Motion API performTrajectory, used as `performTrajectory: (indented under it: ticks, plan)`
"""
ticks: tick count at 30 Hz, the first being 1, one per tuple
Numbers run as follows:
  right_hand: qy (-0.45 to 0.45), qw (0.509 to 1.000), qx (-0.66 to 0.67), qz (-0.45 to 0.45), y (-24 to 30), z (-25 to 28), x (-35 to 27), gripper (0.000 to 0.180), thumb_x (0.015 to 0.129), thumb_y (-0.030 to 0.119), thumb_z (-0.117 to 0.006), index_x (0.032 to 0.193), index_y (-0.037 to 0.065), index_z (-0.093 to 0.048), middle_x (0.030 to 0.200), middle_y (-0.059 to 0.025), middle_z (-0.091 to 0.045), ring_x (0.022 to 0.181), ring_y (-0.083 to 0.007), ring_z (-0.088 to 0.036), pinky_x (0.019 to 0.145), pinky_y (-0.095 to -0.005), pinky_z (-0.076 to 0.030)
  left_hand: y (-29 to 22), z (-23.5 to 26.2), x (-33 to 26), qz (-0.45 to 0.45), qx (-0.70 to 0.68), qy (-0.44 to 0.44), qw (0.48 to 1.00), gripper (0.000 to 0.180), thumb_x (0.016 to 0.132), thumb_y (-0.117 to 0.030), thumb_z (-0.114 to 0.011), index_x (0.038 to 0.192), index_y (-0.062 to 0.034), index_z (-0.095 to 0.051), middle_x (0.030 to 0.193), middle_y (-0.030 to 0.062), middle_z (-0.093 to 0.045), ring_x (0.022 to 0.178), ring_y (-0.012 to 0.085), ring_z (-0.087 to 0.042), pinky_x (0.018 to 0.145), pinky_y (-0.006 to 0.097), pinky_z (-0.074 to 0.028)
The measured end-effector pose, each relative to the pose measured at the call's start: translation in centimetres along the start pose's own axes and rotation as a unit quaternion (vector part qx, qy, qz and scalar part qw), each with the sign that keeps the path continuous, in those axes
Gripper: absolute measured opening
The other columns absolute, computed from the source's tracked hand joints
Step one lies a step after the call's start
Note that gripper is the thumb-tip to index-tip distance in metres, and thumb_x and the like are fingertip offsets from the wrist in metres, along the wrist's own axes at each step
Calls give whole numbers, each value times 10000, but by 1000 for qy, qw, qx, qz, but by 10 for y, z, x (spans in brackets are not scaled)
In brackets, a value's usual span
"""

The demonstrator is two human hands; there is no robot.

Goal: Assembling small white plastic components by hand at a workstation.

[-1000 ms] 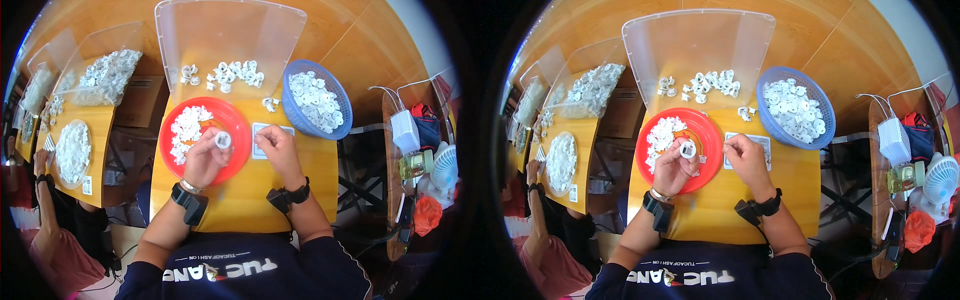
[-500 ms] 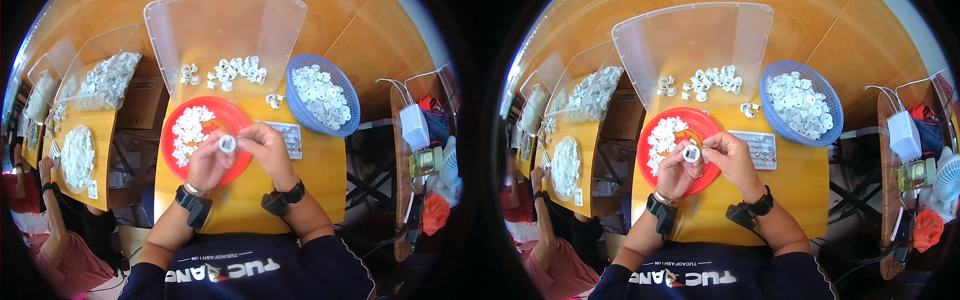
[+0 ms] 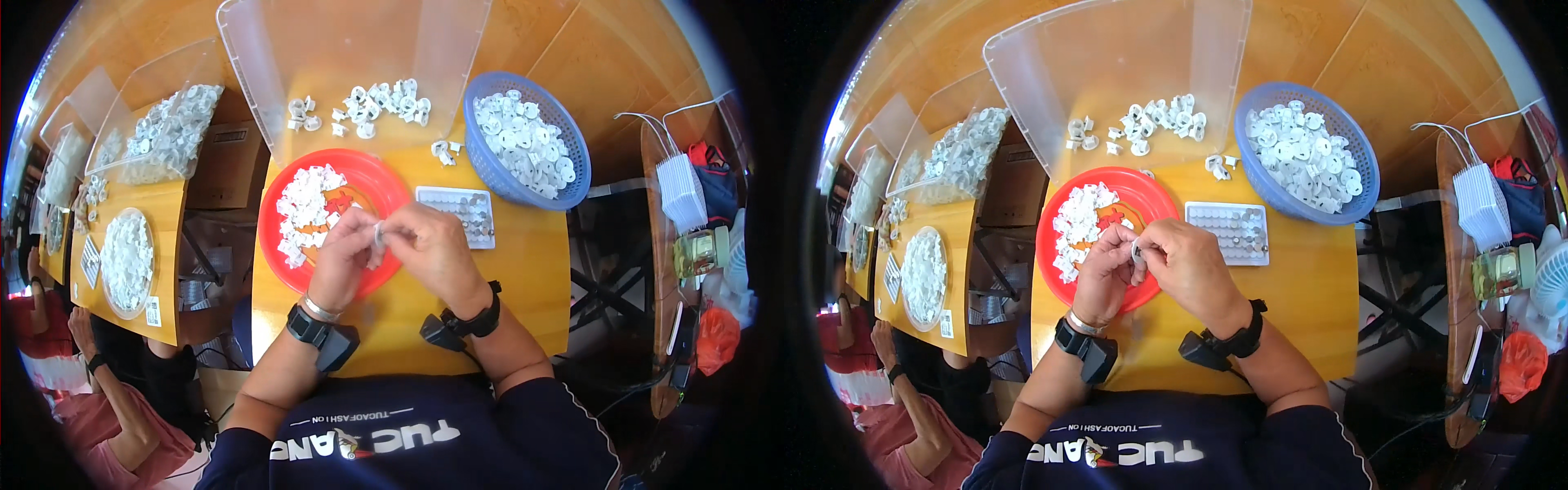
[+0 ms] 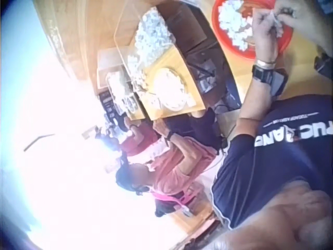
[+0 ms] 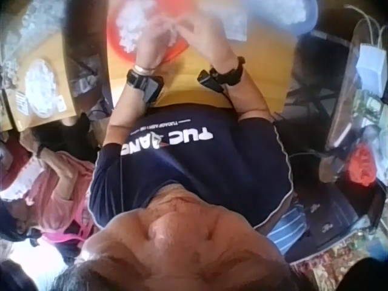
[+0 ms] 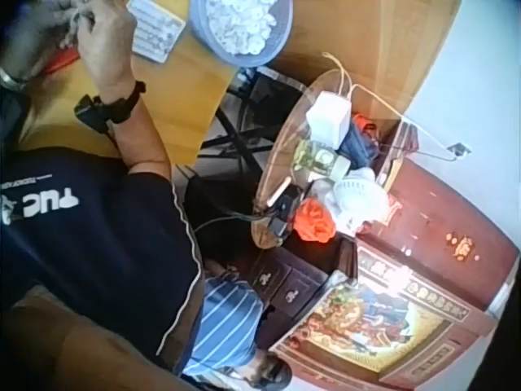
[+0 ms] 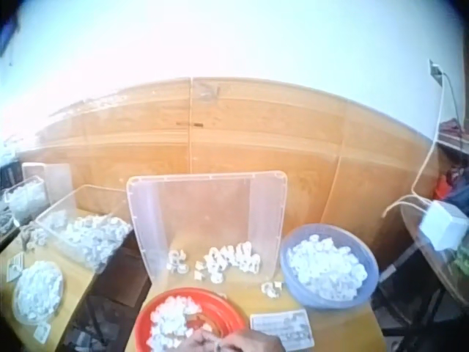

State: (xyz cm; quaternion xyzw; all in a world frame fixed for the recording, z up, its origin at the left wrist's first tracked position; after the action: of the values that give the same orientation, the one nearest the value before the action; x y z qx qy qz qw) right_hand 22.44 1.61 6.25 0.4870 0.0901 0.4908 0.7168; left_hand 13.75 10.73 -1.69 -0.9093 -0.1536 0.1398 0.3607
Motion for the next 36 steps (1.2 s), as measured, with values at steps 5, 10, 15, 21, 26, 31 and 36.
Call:
performTrajectory:
  ticks: [5,10,15,21,26,31,36]
  plan:
    - [65,987,101,-106,-25,0,-2,82,767,14,-663,823,1,-604,704,-82,-637,607,-146,-610,574,-270,-476,2,0,0,17,40,19,999,130,904,-160,-527,967,-47,-525,783,38,-592,631,109,-534,567,221,-425]
    - [110,956,217,-167,-46,-6,-5,109,759,37,-689,813,-11,-607,679,-45,-634,619,-69,-579,569,-242,-462,9,5,2,49,16,38,998,136,900,-160,-549,970,-45,-530,811,38,-598,643,108,-540,565,223,-431]
    - [106,938,290,-154,-46,-10,-3,82,821,49,-660,835,-4,-598,723,-45,-650,626,-85,-588,578,-239,-472,11,8,4,52,-33,58,996,143,917,-160,-548,982,-35,-528,835,45,-601,662,122,-556,573,240,-450]
    - [116,904,365,-191,-55,-19,-3,86,868,72,-638,910,22,-583,777,-16,-644,694,-75,-592,656,-223,-478,12,6,4,37,-136,53,989,171,930,-171,-533,1010,-20,-523,835,88,-596,692,171,-565,616,263,-463]
    - [112,903,367,-193,-47,-19,-1,73,872,69,-632,904,27,-582,798,-11,-641,719,-72,-596,683,-223,-487,10,4,3,29,-181,61,981,177,936,-165,-515,1032,-17,-522,831,102,-592,720,183,-568,652,279,-465]
    - [90,897,396,-172,-49,-22,-2,85,865,61,-636,900,15,-573,781,-32,-643,686,-88,-616,634,-224,-500,6,-2,2,16,-148,69,986,159,942,-151,-502,1023,-21,-545,839,52,-603,718,122,-567,651,237,-447]
    - [85,877,431,-196,-48,-25,-4,85,862,40,-630,880,1,-557,741,-59,-647,627,-114,-635,581,-233,-507,-1,-8,-3,-2,-49,16,999,134,936,-167,-510,992,-47,-529,783,60,-595,668,131,-555,611,238,-440]
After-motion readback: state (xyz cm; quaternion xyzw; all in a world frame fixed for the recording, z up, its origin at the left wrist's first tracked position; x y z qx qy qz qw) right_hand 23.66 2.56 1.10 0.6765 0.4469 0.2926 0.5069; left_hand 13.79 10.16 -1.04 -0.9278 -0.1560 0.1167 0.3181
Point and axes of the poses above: each hand's wrist, its own x-axis towards the middle knuckle, its own z-axis out of the back of the hand, y = z × x, the point moved 5 cm from there along x, towards the middle knuckle
